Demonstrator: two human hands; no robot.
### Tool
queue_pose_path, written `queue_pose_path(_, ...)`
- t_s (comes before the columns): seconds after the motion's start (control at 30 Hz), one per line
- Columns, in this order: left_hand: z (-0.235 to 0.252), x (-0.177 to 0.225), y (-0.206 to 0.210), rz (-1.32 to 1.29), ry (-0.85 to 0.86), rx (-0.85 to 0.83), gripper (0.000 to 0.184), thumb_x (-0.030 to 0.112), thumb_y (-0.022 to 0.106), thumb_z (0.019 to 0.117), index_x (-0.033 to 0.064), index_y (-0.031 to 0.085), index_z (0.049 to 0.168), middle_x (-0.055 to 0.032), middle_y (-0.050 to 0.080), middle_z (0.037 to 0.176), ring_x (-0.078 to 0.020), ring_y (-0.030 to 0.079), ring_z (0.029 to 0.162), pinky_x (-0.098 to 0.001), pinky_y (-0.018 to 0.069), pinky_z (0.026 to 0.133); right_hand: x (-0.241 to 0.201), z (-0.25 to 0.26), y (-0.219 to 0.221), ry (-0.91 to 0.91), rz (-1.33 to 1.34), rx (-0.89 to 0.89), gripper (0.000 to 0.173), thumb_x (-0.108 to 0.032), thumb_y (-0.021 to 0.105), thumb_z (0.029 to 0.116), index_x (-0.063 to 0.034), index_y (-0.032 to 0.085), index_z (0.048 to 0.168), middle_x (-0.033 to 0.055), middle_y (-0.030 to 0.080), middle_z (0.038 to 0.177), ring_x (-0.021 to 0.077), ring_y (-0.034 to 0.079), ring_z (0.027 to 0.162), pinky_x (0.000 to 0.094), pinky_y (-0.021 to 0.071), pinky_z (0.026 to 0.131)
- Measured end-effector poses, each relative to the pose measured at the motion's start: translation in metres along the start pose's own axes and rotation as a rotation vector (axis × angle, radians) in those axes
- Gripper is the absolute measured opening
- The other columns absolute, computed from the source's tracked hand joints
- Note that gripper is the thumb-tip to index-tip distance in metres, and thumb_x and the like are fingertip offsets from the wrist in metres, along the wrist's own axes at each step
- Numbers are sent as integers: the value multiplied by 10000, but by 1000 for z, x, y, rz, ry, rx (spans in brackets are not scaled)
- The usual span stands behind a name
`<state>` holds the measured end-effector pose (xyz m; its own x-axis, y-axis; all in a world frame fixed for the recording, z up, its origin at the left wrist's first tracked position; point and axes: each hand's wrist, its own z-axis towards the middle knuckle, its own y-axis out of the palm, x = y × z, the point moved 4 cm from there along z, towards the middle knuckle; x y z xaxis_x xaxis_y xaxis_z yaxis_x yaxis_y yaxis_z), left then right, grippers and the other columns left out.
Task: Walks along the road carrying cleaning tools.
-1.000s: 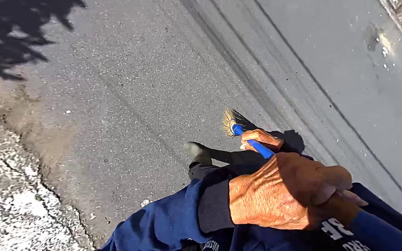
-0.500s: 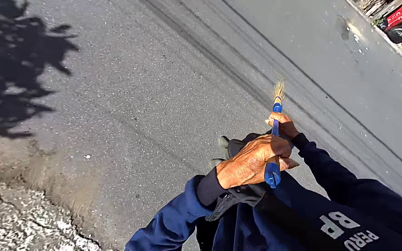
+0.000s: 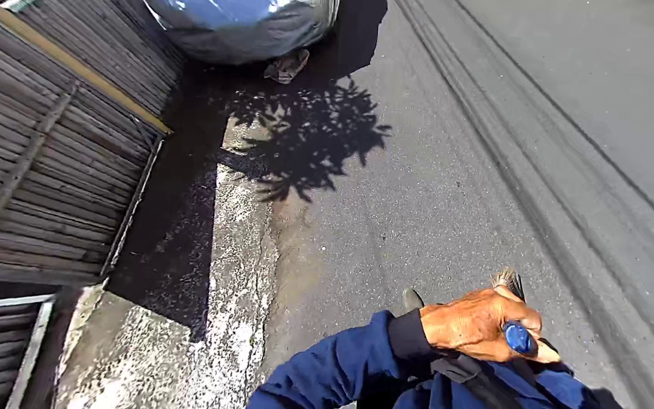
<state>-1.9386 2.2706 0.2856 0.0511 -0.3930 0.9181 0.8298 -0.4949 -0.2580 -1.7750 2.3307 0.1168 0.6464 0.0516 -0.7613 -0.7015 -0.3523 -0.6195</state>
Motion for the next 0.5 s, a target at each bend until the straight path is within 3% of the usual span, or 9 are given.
queue_pose_path(0.07, -11, -1, -41, 127, 52, 22, 216, 182, 680, 959, -17, 700, 876, -135, 686, 841, -256, 672, 867, -418, 527, 858, 22, 92, 41, -211, -73, 103, 306, -252, 620, 993, 44, 697, 995, 224, 698, 941, 344, 695, 905, 540, 565, 841)
queue_pose_path(0.17, -26, 1, -108, 261, 88, 139, 302, 272, 637, 992, 9, 696, 855, -130, 681, 867, -280, 657, 966, -432, 461, 988, -69, 198, 56, -411, -88, 75, 255, -184, 651, 982, 68, 687, 965, 248, 688, 972, 365, 685, 954, 521, 554, 885)
queue_pose_path(0.27, -51, 4, -192, 294, 97, 296, 330, 274, 634, 1014, 12, 685, 818, -120, 684, 878, -270, 655, 1014, -427, 451, 1040, -162, 273, 87, -626, -123, 31, 266, -209, 656, 972, 51, 681, 921, 226, 689, 927, 360, 691, 938, 499, 560, 869)
queue_pose_path(0.4, -98, -15, -293, 282, 114, 398, 310, 251, 639, 1018, 6, 687, 834, -122, 696, 908, -269, 657, 1054, -423, 458, 1055, -231, 343, 163, -737, -162, -74, 284, -265, 654, 970, 5, 684, 887, 169, 695, 901, 310, 696, 918, 476, 567, 858)
queue_pose_path(0.5, -132, -44, -361, 233, 124, 392, 305, 241, 651, 1012, 2, 673, 824, -119, 673, 850, -246, 660, 944, -394, 498, 956, -244, 363, 232, -685, -192, -159, 290, -277, 656, 974, 3, 684, 905, 166, 691, 886, 299, 696, 875, 473, 575, 823)
